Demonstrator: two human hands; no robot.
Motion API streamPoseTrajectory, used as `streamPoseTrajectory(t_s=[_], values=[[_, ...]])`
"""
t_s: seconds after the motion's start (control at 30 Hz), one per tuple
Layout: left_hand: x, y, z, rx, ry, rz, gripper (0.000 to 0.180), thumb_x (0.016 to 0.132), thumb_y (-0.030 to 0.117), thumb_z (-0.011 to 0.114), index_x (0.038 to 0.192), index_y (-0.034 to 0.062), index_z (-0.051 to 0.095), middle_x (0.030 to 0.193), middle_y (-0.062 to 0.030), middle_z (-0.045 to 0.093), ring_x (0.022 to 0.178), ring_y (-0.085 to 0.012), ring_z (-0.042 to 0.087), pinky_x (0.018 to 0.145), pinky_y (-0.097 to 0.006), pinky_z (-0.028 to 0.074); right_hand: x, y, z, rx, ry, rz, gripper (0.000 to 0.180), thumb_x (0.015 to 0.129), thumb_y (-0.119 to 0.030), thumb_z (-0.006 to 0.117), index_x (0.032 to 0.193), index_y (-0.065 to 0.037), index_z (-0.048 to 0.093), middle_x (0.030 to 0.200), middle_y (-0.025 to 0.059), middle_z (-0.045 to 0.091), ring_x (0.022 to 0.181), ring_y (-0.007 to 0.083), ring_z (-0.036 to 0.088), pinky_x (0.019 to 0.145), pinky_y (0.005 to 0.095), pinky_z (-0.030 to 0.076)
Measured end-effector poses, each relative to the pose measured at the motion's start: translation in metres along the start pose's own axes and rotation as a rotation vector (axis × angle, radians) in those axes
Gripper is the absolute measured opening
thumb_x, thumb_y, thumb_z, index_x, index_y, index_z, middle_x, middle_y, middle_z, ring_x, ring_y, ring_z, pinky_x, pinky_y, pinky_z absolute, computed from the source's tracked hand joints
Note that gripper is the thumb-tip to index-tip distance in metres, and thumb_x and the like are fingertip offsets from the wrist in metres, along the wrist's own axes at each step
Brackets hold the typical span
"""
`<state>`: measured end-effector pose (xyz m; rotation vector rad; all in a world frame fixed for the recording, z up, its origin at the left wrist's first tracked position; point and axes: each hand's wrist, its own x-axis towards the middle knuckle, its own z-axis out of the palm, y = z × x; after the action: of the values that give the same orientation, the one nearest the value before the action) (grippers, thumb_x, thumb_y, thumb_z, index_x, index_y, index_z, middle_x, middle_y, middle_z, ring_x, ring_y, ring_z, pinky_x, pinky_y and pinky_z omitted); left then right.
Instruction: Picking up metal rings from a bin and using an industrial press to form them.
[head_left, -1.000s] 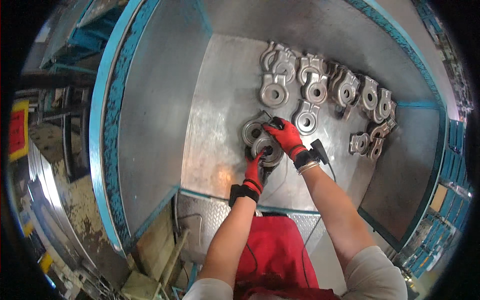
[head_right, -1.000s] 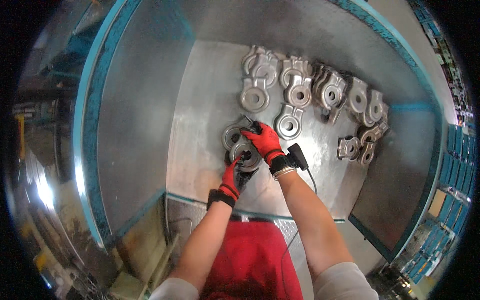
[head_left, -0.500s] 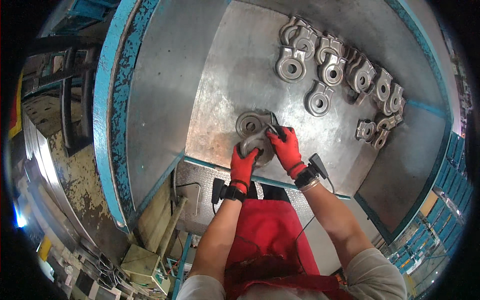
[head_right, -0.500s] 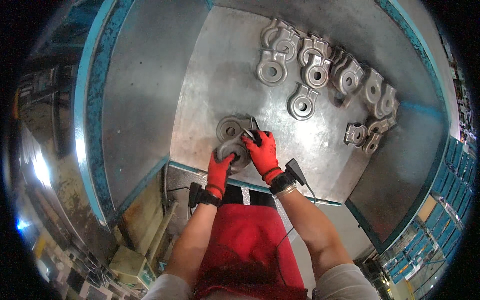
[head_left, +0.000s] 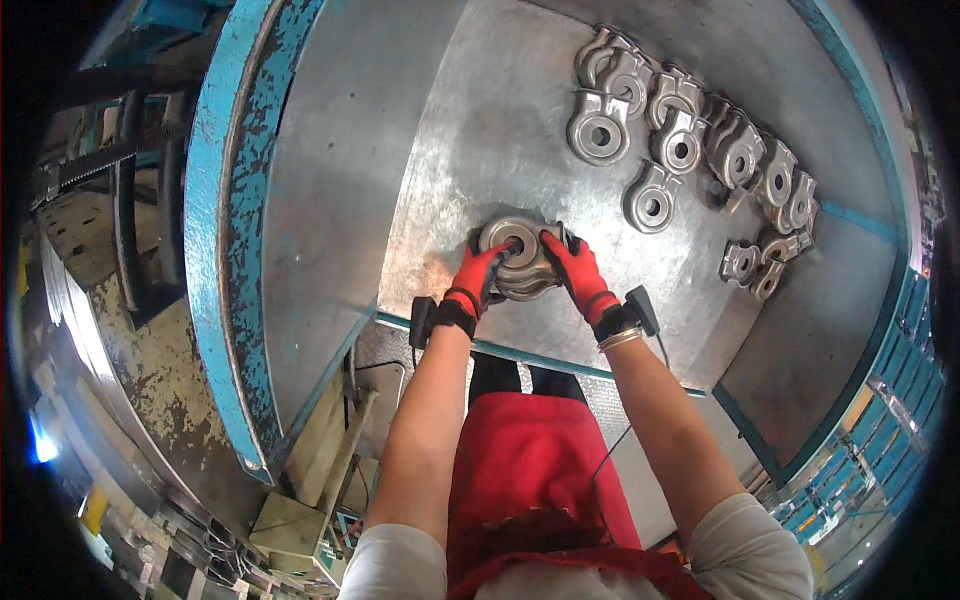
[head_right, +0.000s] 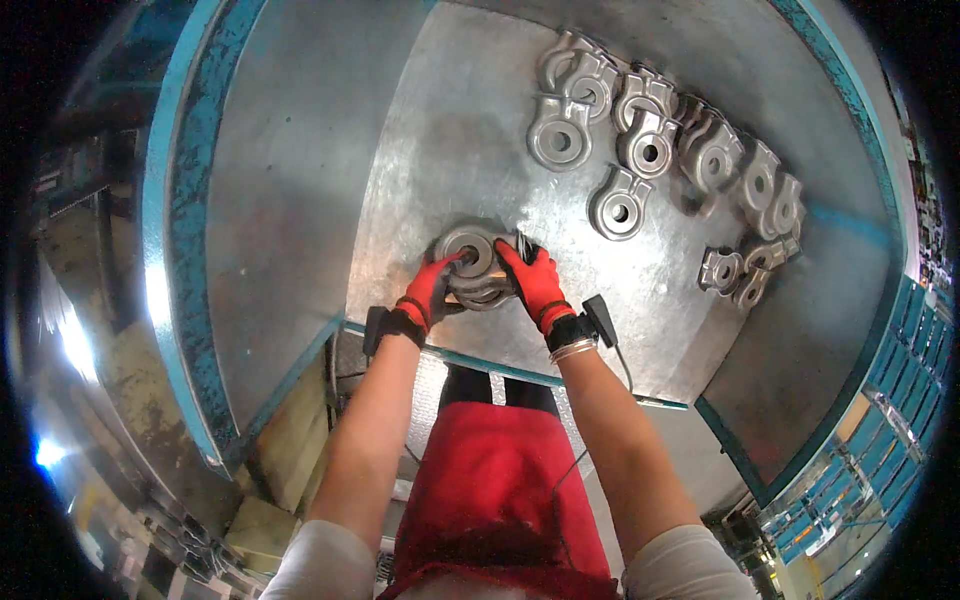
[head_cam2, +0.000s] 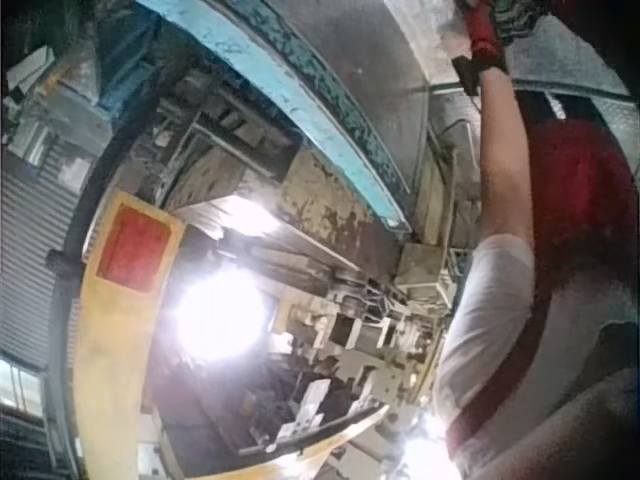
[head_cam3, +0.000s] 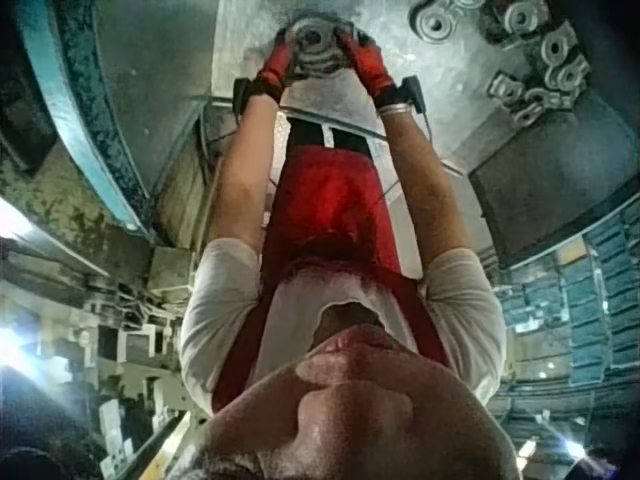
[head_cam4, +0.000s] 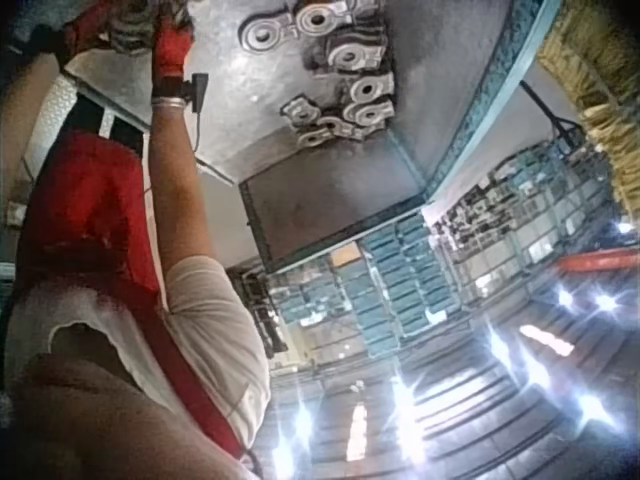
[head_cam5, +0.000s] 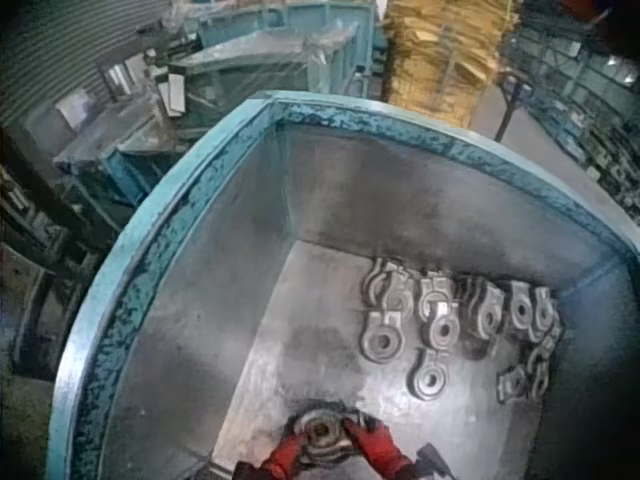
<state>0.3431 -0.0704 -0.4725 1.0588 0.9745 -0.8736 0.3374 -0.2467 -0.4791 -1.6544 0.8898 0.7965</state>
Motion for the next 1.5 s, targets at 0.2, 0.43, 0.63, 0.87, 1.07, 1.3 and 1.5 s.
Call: streamPoseTrajectory(t_s=[0.2, 0.43, 0.63, 0.87, 1.07, 1.3, 1.5], values=[[0.012, -0.038, 0.000, -0.170, -0.121, -0.167, 0.047, 0.073, 0.035, 0.064, 0.115, 0.0244, 0.046, 0.106, -0.0039, 0.054, 0.096, -0.0202, 0.054, 0.073, -0.042, 0.046, 0.011, 0.013, -0.019, 0.218, -0.213, 0.043, 0.061, 0.078, -0.034, 0.059, 0.121, 0.004, 0.040, 0.117, 0.0217, 0.048, 0.113, 0.0295, 0.044, 0.094, 0.0329, 0.034], [-0.004, -0.086, 0.032, -0.061, -0.043, 0.524, 0.062, 0.068, 0.029, 0.069, 0.118, 0.0035, 0.043, 0.115, -0.0105, 0.049, 0.105, -0.0219, 0.048, 0.088, -0.032, 0.042, -0.034, 0.061, -0.055, 0.452, -0.532, -0.245, 0.043, 0.084, -0.020, 0.048, 0.122, -0.002, 0.041, 0.123, 0.0117, 0.045, 0.113, 0.0253, 0.043, 0.096, 0.0360, 0.034], [-0.128, -0.105, 0.052, 0.300, 0.292, 0.513, 0.077, 0.059, 0.052, 0.067, 0.119, 0.0109, 0.044, 0.113, -0.0227, 0.043, 0.106, -0.0363, 0.044, 0.090, -0.040, 0.038, -0.135, 0.064, -0.075, 0.346, -0.566, -0.265, 0.038, 0.082, -0.011, 0.049, 0.119, -0.005, 0.043, 0.121, 0.0092, 0.045, 0.111, 0.0204, 0.043, 0.094, 0.0362, 0.037], [-0.326, -0.091, 0.058, 0.258, 0.511, 0.563, 0.071, 0.062, 0.048, 0.066, 0.119, 0.0111, 0.044, 0.111, -0.0242, 0.043, 0.103, -0.0388, 0.045, 0.090, -0.042, 0.037, -0.246, 0.014, -0.091, 0.127, -0.830, -0.607, 0.042, 0.085, -0.017, 0.046, 0.124, -0.008, 0.038, 0.127, 0.0074, 0.039, 0.111, 0.0213, 0.043, 0.090, 0.0369, 0.041], [-0.455, -0.107, 0.049, 0.105, 0.713, 0.732, 0.070, 0.062, 0.047, 0.066, 0.120, 0.0122, 0.044, 0.111, -0.0272, 0.043, 0.102, -0.0409, 0.045, 0.090, -0.043, 0.037, -0.304, -0.025, -0.067, 0.085, -1.080, -0.453, 0.059, 0.083, -0.050, 0.038, 0.128, -0.013, 0.034, 0.136, 0.0097, 0.030, 0.118, 0.0313, 0.037, 0.094, 0.0485, 0.034], [-0.513, -0.088, -0.015, 0.075, 0.789, 0.975, 0.074, 0.063, 0.047, 0.067, 0.121, 0.0069, 0.044, 0.113, -0.0286, 0.043, 0.107, -0.0391, 0.044, 0.091, -0.040, 0.037, -0.424, -0.064, -0.008, 0.245, -1.298, -0.502, 0.044, 0.089, -0.036, 0.036, 0.120, -0.006, 0.038, 0.108, 0.0165, 0.053, 0.091, 0.0294, 0.057, 0.079, 0.0414, 0.049], [-0.528, -0.042, -0.118, 0.036, 0.738, 0.918, 0.079, 0.063, 0.050, 0.066, 0.125, 0.0078, 0.041, 0.119, -0.0287, 0.041, 0.111, -0.0385, 0.042, 0.095, -0.039, 0.034, -0.486, -0.114, 0.100, 0.466, -1.494, -0.018, 0.055, 0.087, -0.039, 0.032, 0.128, -0.003, 0.031, 0.124, 0.0196, 0.042, 0.108, 0.0335, 0.048, 0.089, 0.0422, 0.044]])
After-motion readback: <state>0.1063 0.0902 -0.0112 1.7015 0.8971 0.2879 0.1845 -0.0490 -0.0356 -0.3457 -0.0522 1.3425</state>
